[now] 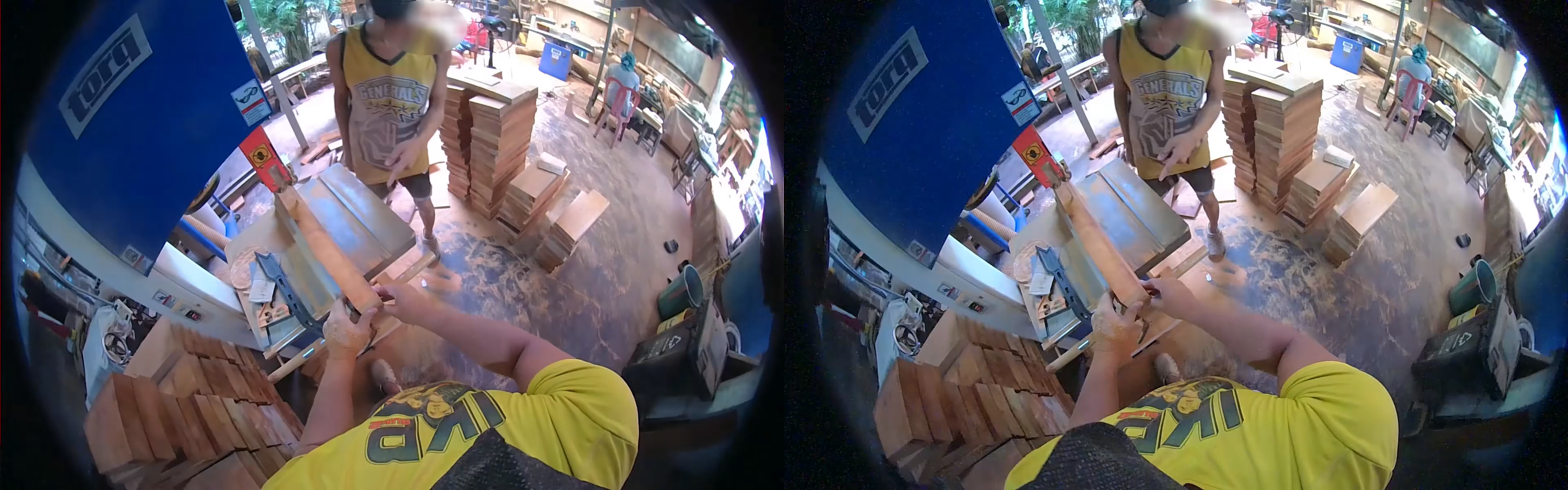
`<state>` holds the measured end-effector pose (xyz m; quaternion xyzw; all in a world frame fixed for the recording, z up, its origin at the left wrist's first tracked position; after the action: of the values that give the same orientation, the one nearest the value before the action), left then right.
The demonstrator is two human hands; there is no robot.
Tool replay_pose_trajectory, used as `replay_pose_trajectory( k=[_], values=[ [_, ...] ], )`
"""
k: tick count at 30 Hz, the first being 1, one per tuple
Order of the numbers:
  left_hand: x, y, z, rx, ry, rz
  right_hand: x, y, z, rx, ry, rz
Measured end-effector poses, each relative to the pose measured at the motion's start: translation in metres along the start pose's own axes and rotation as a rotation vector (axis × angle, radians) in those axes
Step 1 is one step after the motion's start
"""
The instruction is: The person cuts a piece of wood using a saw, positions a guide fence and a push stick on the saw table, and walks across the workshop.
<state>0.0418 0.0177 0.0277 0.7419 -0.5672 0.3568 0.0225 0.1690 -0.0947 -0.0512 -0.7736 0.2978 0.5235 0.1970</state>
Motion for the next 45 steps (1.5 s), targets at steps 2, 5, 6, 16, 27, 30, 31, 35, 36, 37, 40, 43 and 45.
replay_pose_trajectory(
  k=[2,5,6,16,27,30,31,35,36,37,40,43,45],
  values=[
    [0.002,-0.001,-0.002,0.007,0.017,-0.006,0.000,-0.001,0.000,-0.005,0.002,-0.004],
    [-0.002,0.002,-0.001,0.005,-0.010,-0.004,0.002,-0.001,0.004,-0.038,0.000,0.059],
    [-0.002,-0.001,-0.001,0.005,-0.054,0.009,0.001,-0.005,0.002,-0.065,0.000,0.119],
    [-0.010,-0.004,0.002,0.049,0.020,0.024,-0.025,-0.001,-0.006,-0.067,-0.007,0.087],
    [-0.024,-0.007,0.009,0.045,-0.009,0.059,-0.025,-0.007,-0.005,-0.022,-0.003,0.059],
    [-0.018,-0.007,0.004,0.047,0.007,0.047,-0.016,-0.014,-0.004,-0.020,0.033,0.044],
    [-0.013,-0.010,-0.003,0.050,0.081,-0.044,-0.012,-0.015,-0.002,-0.008,0.069,0.027],
    [-0.037,-0.020,0.015,0.034,-0.009,0.057,-0.026,-0.015,-0.008,-0.116,0.093,0.180],
    [-0.037,-0.008,0.017,0.022,-0.021,0.094,-0.027,-0.011,-0.008,-0.110,0.022,0.148],
    [-0.032,0.006,0.012,0.021,-0.042,0.066,-0.031,-0.016,-0.008,-0.088,-0.052,0.093],
    [-0.024,-0.012,0.003,0.127,0.119,-0.059,-0.011,-0.028,-0.001,-0.087,0.050,0.098],
    [-0.032,-0.013,0.008,0.129,0.125,-0.055,-0.001,-0.034,0.000,-0.094,-0.011,0.090],
    [-0.034,-0.006,0.011,0.154,0.164,-0.051,0.010,-0.038,0.005,-0.099,0.005,0.025]
  ],
)
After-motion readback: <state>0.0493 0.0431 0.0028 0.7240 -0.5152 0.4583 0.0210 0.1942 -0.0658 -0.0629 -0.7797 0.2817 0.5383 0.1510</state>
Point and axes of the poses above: each hand's wrist, its own y-axis away from the middle knuckle, its own z-axis out of the palm, x = y × z, the point moved 4 cm from there along -y, towards the middle knuckle, and after that the axes turned 13 degrees about z, right-handed, at the moved point
